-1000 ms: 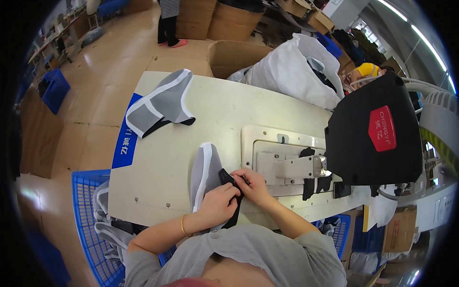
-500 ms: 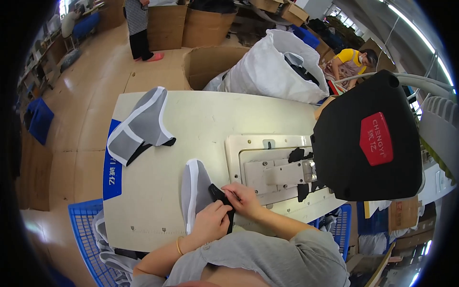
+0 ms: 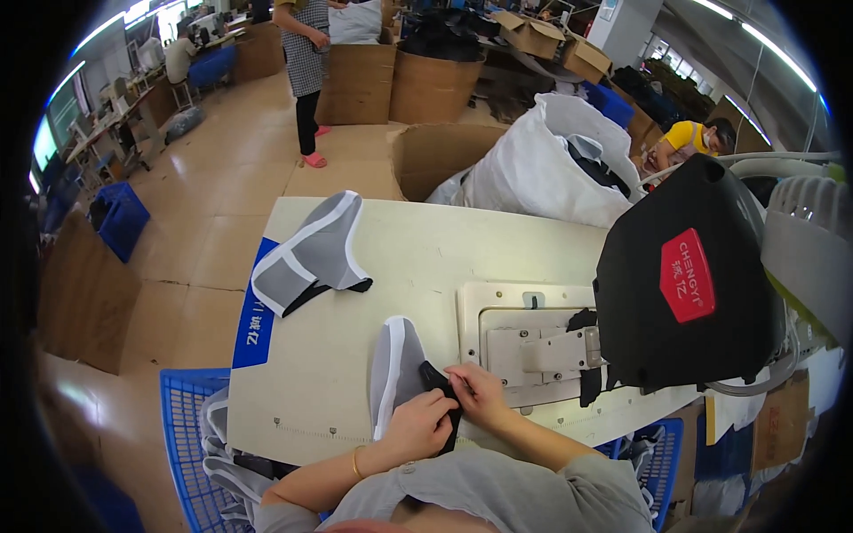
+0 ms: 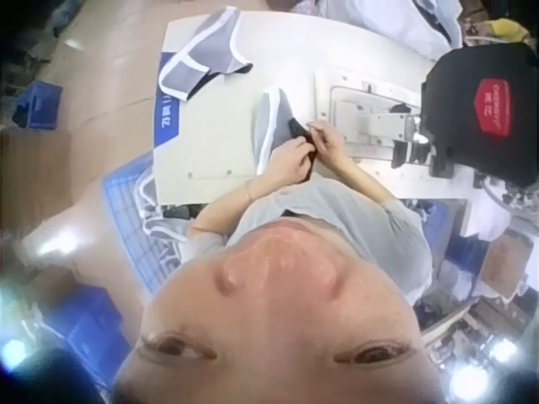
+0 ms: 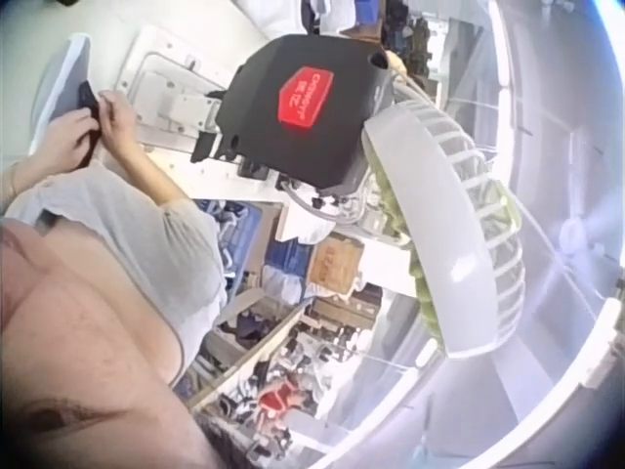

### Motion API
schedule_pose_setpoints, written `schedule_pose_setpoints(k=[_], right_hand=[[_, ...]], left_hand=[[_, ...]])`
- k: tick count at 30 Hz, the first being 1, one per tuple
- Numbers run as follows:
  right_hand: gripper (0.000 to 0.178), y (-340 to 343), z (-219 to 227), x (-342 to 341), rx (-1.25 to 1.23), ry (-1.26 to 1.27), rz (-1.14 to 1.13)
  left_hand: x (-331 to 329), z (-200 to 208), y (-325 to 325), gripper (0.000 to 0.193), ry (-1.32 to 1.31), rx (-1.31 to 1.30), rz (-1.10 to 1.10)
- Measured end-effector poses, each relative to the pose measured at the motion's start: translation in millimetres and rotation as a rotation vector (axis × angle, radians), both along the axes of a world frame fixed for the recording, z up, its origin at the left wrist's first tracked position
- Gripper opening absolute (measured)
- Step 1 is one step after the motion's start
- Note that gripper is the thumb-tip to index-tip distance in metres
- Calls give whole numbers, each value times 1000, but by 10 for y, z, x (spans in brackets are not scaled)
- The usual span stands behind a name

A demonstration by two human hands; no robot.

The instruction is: Using a heavy-duty sewing machine to stitch together black and gray shoe components.

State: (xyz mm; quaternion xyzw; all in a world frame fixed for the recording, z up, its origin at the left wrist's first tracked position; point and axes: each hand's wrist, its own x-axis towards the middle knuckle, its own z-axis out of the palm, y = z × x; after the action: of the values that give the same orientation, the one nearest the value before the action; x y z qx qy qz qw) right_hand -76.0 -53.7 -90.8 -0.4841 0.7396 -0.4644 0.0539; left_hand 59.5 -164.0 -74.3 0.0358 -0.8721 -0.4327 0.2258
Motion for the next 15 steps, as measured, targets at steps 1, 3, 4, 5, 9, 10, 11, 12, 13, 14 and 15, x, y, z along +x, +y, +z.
schedule_pose_setpoints(k=[1, 3, 4, 5, 9, 10, 11, 12, 13, 14, 15], right_hand=[[16, -8, 6, 5, -1, 5, 2], [15, -9, 16, -2, -10, 13, 17], [15, 4, 1, 3, -21, 24, 6], [15, 1, -12, 9, -31, 32, -2], [14, 12, 13, 23, -17, 2, -20], [14, 13, 7, 20, -26, 8, -19], [14, 17, 4, 19, -34, 15, -20], [14, 16, 2, 26, -37, 13, -18], [13, 15, 1, 34, -45, -1, -21], [13, 16, 4, 34, -53, -14, -26], [13, 19, 5, 27, -54, -14, -24]], left_hand=[[8, 10, -3, 17, 0, 4, -6], [6, 14, -9, 16, -7, -5, -14], [4, 12, -12, 15, -17, -5, -33], [5, 1, -15, 15, -18, -14, -20], [-3, -21, -3, 15, 0, 5, -27], [-1, -19, -4, 15, 0, 9, -35], [-2, -16, -2, 15, -2, 6, -32], [-2, -13, -2, 15, -1, 2, -37], [3, -11, -1, 16, -1, 0, -42], [4, -8, 4, 16, -2, -2, -41], [8, -5, 9, 16, -8, -1, -38]])
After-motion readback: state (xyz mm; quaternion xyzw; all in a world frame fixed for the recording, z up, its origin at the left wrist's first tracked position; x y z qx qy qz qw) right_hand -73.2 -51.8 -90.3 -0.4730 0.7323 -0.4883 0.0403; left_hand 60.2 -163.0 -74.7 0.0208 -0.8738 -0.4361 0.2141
